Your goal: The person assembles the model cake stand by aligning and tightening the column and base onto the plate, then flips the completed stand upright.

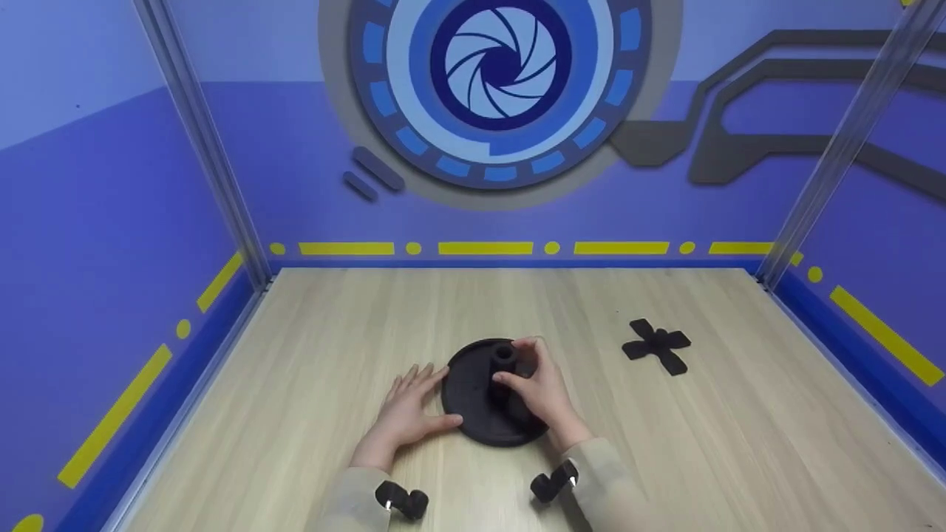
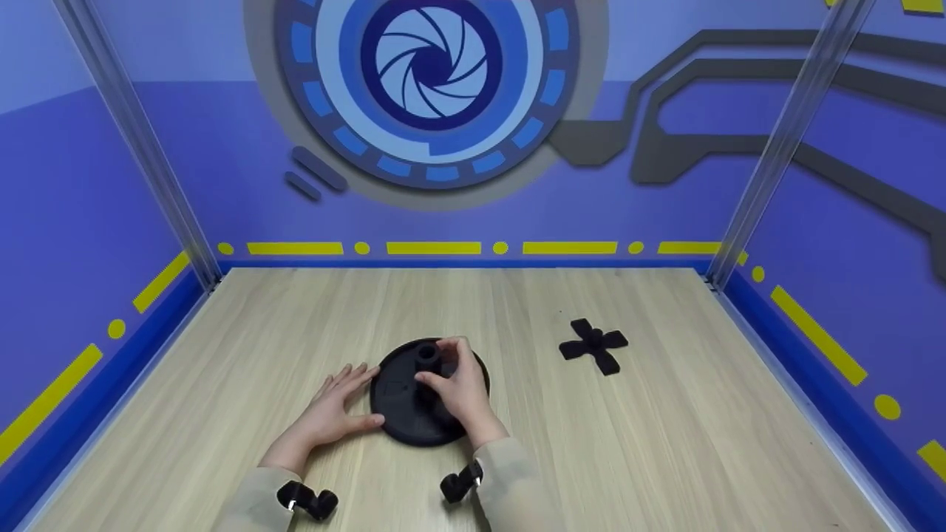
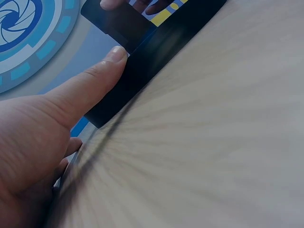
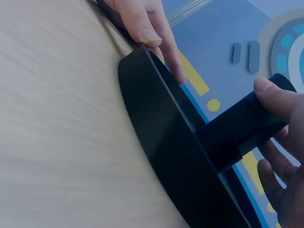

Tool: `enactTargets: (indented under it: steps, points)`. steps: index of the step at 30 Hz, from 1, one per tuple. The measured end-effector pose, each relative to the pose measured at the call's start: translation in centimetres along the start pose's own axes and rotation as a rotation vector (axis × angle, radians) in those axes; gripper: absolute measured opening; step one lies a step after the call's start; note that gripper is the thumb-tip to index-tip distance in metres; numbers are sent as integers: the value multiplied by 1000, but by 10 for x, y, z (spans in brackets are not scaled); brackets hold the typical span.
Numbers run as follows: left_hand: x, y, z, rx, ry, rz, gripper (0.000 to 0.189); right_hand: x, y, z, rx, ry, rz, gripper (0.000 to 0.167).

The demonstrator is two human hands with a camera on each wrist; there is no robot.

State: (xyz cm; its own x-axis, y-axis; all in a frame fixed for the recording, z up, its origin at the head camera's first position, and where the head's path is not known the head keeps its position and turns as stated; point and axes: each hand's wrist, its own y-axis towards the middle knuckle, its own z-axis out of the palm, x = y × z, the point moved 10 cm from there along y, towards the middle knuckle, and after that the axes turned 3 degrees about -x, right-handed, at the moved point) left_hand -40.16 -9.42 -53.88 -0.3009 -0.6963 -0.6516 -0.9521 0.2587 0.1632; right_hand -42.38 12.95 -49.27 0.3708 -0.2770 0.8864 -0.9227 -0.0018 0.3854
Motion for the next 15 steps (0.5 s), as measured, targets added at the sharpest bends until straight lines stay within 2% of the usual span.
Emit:
enactTargets:
  steps: [5,10,15]
  points:
    - [0,0,0,-2,0,-2,95,-5,2,5,106,120,57,64]
    - [0,0,0,-2,1,-4,95,-2,1,13,237,201,66,62]
    - [2,0,0,2,2,-15,94,-2,2,13,251,174,61,57]
